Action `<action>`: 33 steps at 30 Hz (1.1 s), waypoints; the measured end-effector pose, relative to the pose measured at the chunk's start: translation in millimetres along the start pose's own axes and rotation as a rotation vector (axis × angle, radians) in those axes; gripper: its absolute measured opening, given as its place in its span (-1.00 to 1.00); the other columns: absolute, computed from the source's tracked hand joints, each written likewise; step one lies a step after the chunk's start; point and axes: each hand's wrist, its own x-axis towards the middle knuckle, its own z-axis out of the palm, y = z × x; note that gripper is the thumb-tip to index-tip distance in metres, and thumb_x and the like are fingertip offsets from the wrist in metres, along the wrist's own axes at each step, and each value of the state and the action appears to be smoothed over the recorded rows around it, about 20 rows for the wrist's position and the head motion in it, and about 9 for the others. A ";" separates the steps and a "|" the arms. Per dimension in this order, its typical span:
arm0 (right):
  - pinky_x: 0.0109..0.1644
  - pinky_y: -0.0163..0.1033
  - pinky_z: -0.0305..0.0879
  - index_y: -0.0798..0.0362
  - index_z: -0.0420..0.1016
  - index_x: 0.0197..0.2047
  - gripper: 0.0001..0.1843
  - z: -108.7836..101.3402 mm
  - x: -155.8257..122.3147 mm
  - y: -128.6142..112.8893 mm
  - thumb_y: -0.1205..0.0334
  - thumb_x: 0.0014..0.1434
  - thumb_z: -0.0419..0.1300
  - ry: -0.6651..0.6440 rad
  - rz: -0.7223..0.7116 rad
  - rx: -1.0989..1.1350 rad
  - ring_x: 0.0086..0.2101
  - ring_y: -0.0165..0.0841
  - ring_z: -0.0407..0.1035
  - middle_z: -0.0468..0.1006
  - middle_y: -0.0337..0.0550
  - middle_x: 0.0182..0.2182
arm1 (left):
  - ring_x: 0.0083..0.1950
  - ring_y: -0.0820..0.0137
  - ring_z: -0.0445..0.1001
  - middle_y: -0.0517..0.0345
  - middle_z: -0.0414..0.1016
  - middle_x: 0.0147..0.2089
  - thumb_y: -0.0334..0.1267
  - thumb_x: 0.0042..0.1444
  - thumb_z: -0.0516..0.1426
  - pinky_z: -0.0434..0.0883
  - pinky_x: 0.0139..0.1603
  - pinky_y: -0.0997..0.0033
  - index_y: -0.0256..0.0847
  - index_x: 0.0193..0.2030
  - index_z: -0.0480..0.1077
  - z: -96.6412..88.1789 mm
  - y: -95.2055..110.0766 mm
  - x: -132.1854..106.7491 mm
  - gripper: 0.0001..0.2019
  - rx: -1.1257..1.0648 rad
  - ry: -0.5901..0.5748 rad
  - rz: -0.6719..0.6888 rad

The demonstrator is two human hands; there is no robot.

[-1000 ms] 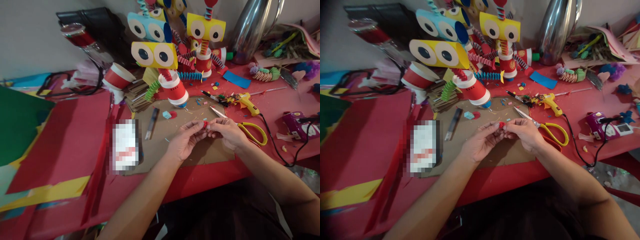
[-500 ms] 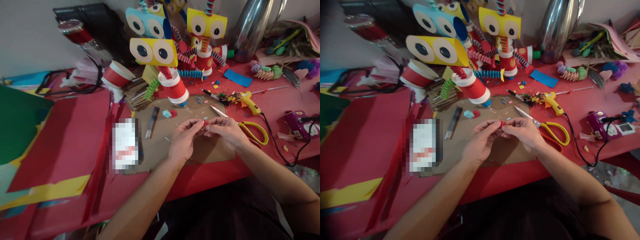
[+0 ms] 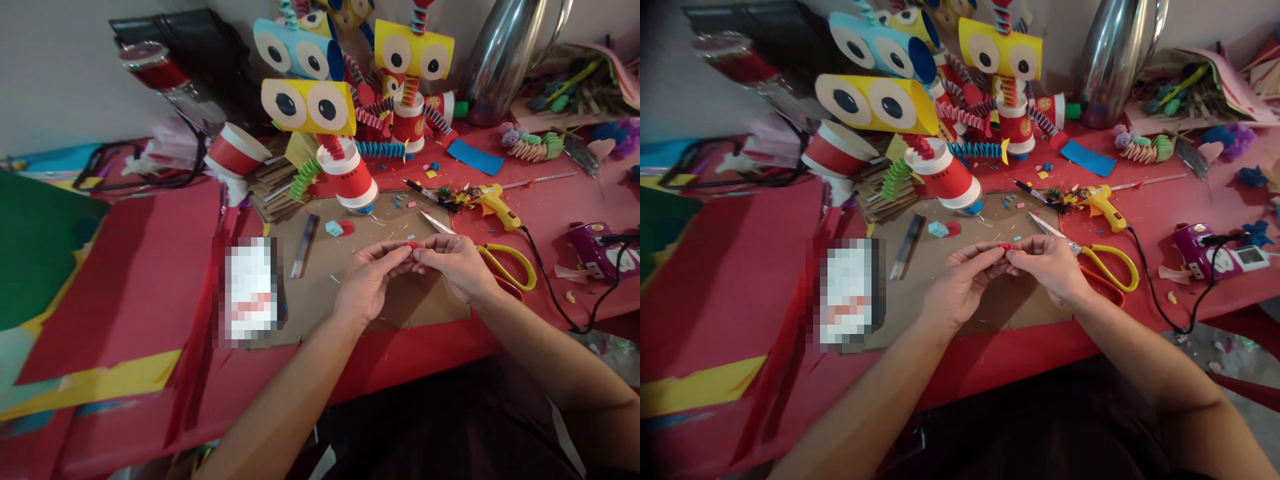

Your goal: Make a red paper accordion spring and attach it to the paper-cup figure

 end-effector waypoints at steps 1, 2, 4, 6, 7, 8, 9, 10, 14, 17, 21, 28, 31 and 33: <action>-0.42 -0.32 0.36 0.10 0.54 -0.54 -0.77 -0.1 -0.3 0.2 0.18 -0.27 0.44 -0.009 -0.003 -0.020 -0.59 -0.51 0.36 0.53 -0.29 -0.62 | -0.42 0.44 0.53 0.16 0.61 -0.45 -0.27 -0.27 0.39 0.52 -0.28 0.39 -0.22 -0.47 0.57 -0.7 -0.2 -0.5 -0.83 0.040 0.008 0.020; -0.41 -0.31 0.37 0.11 0.54 -0.52 -0.77 -0.2 -0.7 0.3 0.17 -0.25 0.42 -0.021 -0.004 -0.044 -0.57 -0.50 0.37 0.54 -0.28 -0.61 | -0.42 0.43 0.53 0.15 0.60 -0.44 -0.27 -0.23 0.37 0.52 -0.27 0.37 -0.22 -0.46 0.57 -1.8 -0.4 -0.8 -0.85 0.095 0.021 0.057; -0.35 -0.27 0.40 0.10 0.55 -0.47 -0.79 -0.9 -1.5 0.0 0.18 -0.22 0.39 -0.032 -0.017 -0.090 -0.52 -0.46 0.41 0.56 -0.25 -0.55 | -0.38 0.41 0.53 0.14 0.61 -0.40 -0.26 -0.15 0.33 0.51 -0.24 0.34 -0.19 -0.42 0.57 -5.7 -0.2 0.2 -0.89 0.284 0.071 0.213; -0.28 -0.26 0.42 0.09 0.55 -0.40 -0.79 -2.5 -1.9 -0.9 0.22 -0.19 0.35 0.004 -0.075 -0.124 -0.47 -0.45 0.43 0.58 -0.24 -0.48 | -0.28 0.36 0.54 0.11 0.61 -0.31 -0.29 -0.06 0.28 0.50 -0.15 0.30 -0.16 -0.37 0.57 -12.1 0.9 3.8 -0.92 0.594 0.153 0.474; -0.27 -0.27 0.42 0.08 0.54 -0.37 -0.78 -3.7 -1.9 -1.5 0.24 -0.17 0.33 0.038 -0.119 -0.130 -0.46 -0.46 0.44 0.57 -0.25 -0.45 | -0.23 0.33 0.54 0.09 0.61 -0.26 -0.31 -0.02 0.25 0.48 -0.09 0.28 -0.15 -0.35 0.57 -16.1 1.6 6.6 -0.92 0.776 0.189 0.611; -0.27 -0.27 0.42 0.07 0.53 -0.34 -0.77 -5.0 -1.8 -2.1 0.25 -0.16 0.31 0.074 -0.165 -0.129 -0.46 -0.47 0.43 0.56 -0.27 -0.43 | -0.18 0.30 0.54 0.07 0.60 -0.23 -0.33 0.01 0.23 0.46 -0.04 0.25 -0.14 -0.33 0.57 -20.3 2.1 9.6 -0.92 0.955 0.210 0.732; -0.29 -0.29 0.41 0.06 0.52 -0.32 -0.77 -6.3 -1.5 -2.7 0.26 -0.15 0.29 0.103 -0.206 -0.124 -0.47 -0.49 0.42 0.55 -0.28 -0.42 | -0.15 0.27 0.53 0.05 0.59 -0.22 -0.34 0.05 0.20 0.44 -0.01 0.23 -0.14 -0.32 0.56 -24.5 2.4 12.8 -0.90 1.115 0.208 0.821; -0.31 -0.30 0.40 0.06 0.51 -0.31 -0.77 -7.6 -1.2 -3.3 0.26 -0.13 0.28 0.125 -0.235 -0.119 -0.48 -0.50 0.41 0.53 -0.29 -0.42 | -0.14 0.26 0.53 0.03 0.58 -0.22 -0.35 0.08 0.17 0.43 -0.02 0.22 -0.15 -0.32 0.56 -28.5 2.4 15.9 -0.89 1.247 0.180 0.874; -0.39 -0.33 0.34 0.04 0.48 -0.33 -0.82 -10.3 0.0 -5.3 0.26 -0.08 0.23 0.171 -0.295 -0.132 -0.50 -0.52 0.36 0.48 -0.30 -0.44 | -0.23 0.29 0.49 0.00 0.56 -0.25 -0.35 0.18 0.08 0.41 -0.16 0.29 -0.20 -0.31 0.54 -39.1 -0.5 22.6 -0.81 1.507 0.022 0.889; -0.41 -0.33 0.30 0.03 0.47 -0.34 -0.86 -10.1 -0.1 -6.2 0.26 -0.06 0.21 0.190 -0.318 -0.140 -0.50 -0.52 0.33 0.46 -0.30 -0.44 | -0.28 0.34 0.46 0.03 0.52 -0.30 -0.33 0.21 0.07 0.39 -0.20 0.33 -0.21 -0.36 0.54 -40.8 -2.0 22.4 -0.78 1.487 -0.018 0.853; -0.42 -0.33 0.27 0.03 0.46 -0.35 -0.87 -10.8 -1.3 -7.3 0.27 -0.06 0.21 0.194 -0.313 -0.147 -0.51 -0.52 0.30 0.46 -0.29 -0.44 | -0.28 0.36 0.47 0.05 0.54 -0.28 -0.39 0.17 0.07 0.39 -0.22 0.36 -0.18 -0.39 0.55 -38.6 0.7 21.9 -0.77 1.356 -0.034 0.803; -0.39 -0.31 0.26 0.05 0.53 -0.33 -0.85 -15.3 -1.6 -14.5 0.33 0.02 0.14 0.014 -0.303 -0.442 -0.46 -0.46 0.36 0.55 -0.23 -0.42 | -0.24 0.31 0.52 0.10 0.61 -0.31 -0.48 0.01 0.10 0.44 -0.13 0.30 -0.08 -0.45 0.55 -36.8 0.5 26.6 -0.76 1.182 0.001 0.709; -0.32 -0.26 0.27 0.06 0.59 -0.31 -0.77 -10.5 -0.3 -20.9 0.41 0.06 0.10 -0.123 -0.354 -0.962 -0.41 -0.37 0.42 0.60 -0.16 -0.40 | -0.23 0.27 0.50 0.09 0.60 -0.32 -0.47 0.01 0.08 0.42 -0.11 0.25 -0.08 -0.44 0.54 -36.6 -7.2 26.3 -0.75 1.207 0.057 0.742; -0.30 -0.23 0.27 0.08 0.62 -0.30 -0.74 -4.7 0.1 -23.6 0.43 0.10 0.09 -0.178 -0.390 -1.355 -0.35 -0.29 0.44 0.62 -0.07 -0.34 | -0.22 0.26 0.49 0.07 0.60 -0.31 -0.44 0.05 0.06 0.41 -0.11 0.22 -0.09 -0.42 0.54 -36.1 -11.8 25.2 -0.76 1.235 0.079 0.779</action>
